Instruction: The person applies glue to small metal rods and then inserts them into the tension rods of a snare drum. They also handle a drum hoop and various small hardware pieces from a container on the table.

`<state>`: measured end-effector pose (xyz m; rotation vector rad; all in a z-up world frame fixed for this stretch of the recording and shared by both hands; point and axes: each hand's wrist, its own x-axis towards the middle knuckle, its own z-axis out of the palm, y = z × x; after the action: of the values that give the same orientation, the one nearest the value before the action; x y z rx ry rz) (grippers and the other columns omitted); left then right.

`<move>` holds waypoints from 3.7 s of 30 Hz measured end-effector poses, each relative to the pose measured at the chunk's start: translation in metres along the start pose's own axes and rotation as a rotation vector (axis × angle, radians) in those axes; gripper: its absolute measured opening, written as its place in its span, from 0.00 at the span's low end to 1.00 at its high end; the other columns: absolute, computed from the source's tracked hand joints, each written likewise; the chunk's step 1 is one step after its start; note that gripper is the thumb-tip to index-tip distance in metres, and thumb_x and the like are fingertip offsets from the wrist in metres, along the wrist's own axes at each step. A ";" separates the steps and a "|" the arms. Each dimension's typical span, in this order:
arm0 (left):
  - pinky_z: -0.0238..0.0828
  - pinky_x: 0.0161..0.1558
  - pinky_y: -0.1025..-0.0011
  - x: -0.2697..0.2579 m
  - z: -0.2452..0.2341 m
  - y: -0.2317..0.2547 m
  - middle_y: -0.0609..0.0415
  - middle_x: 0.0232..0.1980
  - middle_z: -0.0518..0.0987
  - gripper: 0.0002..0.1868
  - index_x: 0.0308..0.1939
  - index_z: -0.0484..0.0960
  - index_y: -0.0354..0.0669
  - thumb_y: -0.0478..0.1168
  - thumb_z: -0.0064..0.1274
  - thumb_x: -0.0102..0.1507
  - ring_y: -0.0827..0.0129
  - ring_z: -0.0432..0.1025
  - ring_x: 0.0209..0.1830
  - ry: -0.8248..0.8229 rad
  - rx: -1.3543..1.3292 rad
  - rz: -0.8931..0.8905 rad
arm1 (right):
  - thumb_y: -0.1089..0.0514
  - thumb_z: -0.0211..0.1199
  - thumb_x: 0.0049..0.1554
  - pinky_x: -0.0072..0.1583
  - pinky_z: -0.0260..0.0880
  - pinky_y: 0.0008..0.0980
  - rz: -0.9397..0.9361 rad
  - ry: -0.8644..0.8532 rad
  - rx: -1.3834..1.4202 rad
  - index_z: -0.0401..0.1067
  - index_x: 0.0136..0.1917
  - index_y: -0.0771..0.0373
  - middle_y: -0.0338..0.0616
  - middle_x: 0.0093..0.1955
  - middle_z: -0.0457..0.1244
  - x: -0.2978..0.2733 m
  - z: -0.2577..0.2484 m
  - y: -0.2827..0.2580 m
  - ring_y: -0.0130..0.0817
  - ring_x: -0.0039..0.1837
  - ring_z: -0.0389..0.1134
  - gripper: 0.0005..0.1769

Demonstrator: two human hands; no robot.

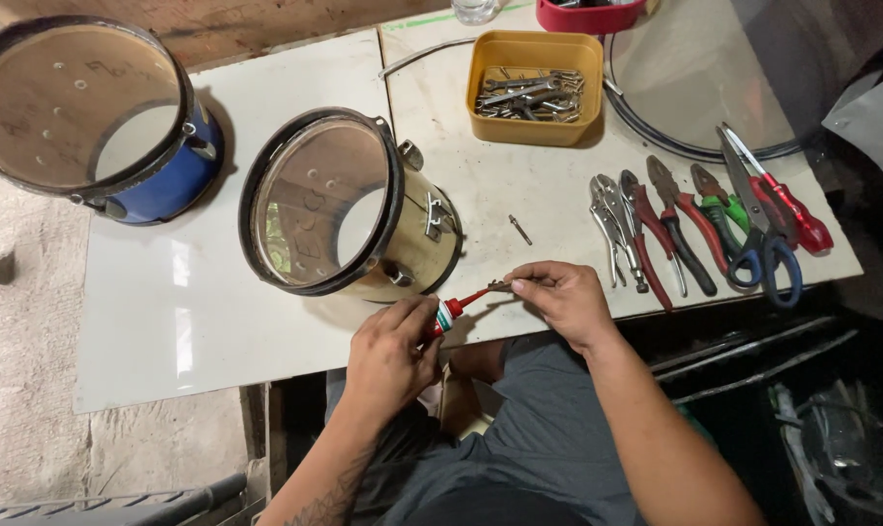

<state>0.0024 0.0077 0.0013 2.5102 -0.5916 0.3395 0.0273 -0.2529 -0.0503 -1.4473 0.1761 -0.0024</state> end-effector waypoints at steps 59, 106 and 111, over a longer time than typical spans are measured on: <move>0.77 0.52 0.65 -0.025 0.003 -0.017 0.57 0.52 0.84 0.27 0.55 0.83 0.50 0.42 0.67 0.51 0.60 0.80 0.52 0.161 -0.225 -0.138 | 0.48 0.67 0.49 0.52 0.71 0.39 0.023 0.059 -1.060 0.83 0.46 0.49 0.40 0.44 0.73 0.103 -0.004 -0.041 0.42 0.52 0.72 0.12; 0.77 0.47 0.63 0.003 -0.013 0.008 0.56 0.47 0.85 0.24 0.50 0.87 0.51 0.41 0.69 0.49 0.57 0.81 0.45 0.133 0.052 0.052 | 0.68 0.75 0.51 0.38 0.71 0.23 0.004 -0.043 -0.134 0.82 0.50 0.69 0.51 0.41 0.73 0.003 -0.020 -0.021 0.23 0.35 0.69 0.12; 0.78 0.52 0.65 -0.004 0.000 -0.004 0.57 0.50 0.86 0.26 0.51 0.86 0.51 0.42 0.72 0.48 0.59 0.81 0.51 0.227 -0.243 -0.094 | 0.65 0.74 0.52 0.36 0.69 0.21 -0.087 0.018 -0.393 0.84 0.49 0.62 0.47 0.42 0.74 0.027 -0.033 -0.015 0.20 0.35 0.68 0.10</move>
<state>0.0006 0.0122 -0.0025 2.2201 -0.3971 0.4790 0.0519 -0.2905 -0.0423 -1.8464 0.1324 -0.0540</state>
